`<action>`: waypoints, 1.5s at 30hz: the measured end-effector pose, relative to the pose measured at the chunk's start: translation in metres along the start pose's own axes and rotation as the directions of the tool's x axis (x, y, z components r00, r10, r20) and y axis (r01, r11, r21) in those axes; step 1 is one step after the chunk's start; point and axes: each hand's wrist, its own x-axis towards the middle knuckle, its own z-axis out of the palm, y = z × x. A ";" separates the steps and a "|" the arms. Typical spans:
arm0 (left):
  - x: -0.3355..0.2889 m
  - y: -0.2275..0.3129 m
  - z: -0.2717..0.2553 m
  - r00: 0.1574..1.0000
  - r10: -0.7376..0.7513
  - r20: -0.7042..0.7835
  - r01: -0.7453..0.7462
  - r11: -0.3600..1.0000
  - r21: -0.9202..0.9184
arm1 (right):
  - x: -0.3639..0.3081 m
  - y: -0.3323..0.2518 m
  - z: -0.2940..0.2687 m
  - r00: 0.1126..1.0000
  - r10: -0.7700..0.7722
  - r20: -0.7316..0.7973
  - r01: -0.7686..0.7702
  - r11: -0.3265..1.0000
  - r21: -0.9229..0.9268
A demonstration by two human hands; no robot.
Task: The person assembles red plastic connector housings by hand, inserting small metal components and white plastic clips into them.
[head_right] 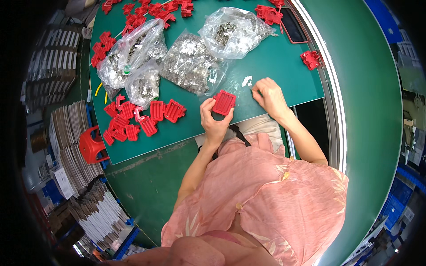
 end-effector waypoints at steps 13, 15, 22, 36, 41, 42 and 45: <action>0.001 0.002 -0.001 1.000 -0.006 0.023 0.006 1.000 0.001 | -0.015 0.005 0.001 1.000 -0.024 -0.015 0.023 0.999 -0.042; 0.001 0.002 -0.001 1.000 -0.002 0.031 0.002 1.000 -0.006 | -0.013 0.004 0.004 0.997 -0.076 0.013 0.078 0.984 -0.162; 0.001 0.003 -0.001 1.000 0.005 0.030 -0.006 1.000 0.004 | -0.002 -0.015 0.016 0.997 -0.023 -0.069 0.028 0.996 0.081; 0.001 0.004 0.001 0.999 0.044 0.010 -0.044 0.999 -0.005 | 0.018 -0.054 0.029 0.997 0.002 0.076 -0.021 0.968 0.249; 0.001 0.003 0.002 0.999 0.046 0.012 -0.046 0.999 -0.001 | 0.018 -0.053 0.031 0.998 -0.018 0.061 0.003 0.969 0.246; 0.001 0.003 0.002 0.999 0.048 0.013 -0.048 0.999 0.001 | 0.018 -0.053 0.031 0.997 -0.020 0.074 0.001 0.969 0.247; 0.001 0.003 0.002 0.999 0.050 0.013 -0.050 0.999 -0.002 | 0.018 -0.054 0.033 0.997 -0.030 0.072 0.012 0.973 0.230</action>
